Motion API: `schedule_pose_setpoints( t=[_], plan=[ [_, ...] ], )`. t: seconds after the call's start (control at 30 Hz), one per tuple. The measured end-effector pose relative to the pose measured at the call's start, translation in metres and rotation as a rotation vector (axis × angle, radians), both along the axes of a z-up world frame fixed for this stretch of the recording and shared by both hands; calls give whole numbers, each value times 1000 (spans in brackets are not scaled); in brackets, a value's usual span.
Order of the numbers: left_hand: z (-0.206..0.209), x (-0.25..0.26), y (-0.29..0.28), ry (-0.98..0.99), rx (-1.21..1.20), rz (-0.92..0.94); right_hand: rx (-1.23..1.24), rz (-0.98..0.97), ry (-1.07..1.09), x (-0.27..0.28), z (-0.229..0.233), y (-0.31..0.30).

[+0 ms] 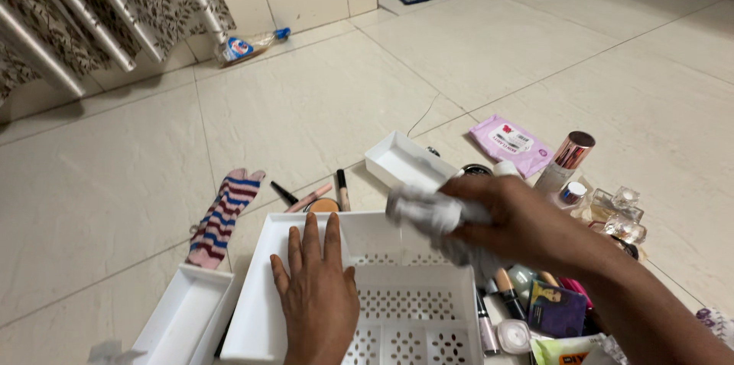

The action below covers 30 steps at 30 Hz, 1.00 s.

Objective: The person wipes a white plastic cosmetic organizer with a grey cloth. They clean the exterior surfaces, the interior compartments, and the perforated bottom of the organizer. The person rotates the organizer to access all sides and compartments during the cleaning process.

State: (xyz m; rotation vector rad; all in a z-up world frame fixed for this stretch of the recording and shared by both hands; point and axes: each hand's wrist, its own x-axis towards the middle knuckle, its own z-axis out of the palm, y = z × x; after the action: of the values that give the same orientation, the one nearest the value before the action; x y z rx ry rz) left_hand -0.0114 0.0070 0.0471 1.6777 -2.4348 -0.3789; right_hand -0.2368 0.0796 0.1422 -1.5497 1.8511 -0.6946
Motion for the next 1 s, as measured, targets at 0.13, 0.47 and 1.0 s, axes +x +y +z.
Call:
schedule_pose_setpoints(
  t=[0.13, 0.47, 1.0],
  plan=[
    [-3, -17, 8, 75, -40, -197, -88, -302, -17, -11, 5, -6],
    [5, -25, 13, -205, 199, -331, -483, 256, 312, 6, -66, -16],
    [-1, -12, 21, -88, 36, -322, -63, 305, 780, 46, -116, -22]
  ],
)
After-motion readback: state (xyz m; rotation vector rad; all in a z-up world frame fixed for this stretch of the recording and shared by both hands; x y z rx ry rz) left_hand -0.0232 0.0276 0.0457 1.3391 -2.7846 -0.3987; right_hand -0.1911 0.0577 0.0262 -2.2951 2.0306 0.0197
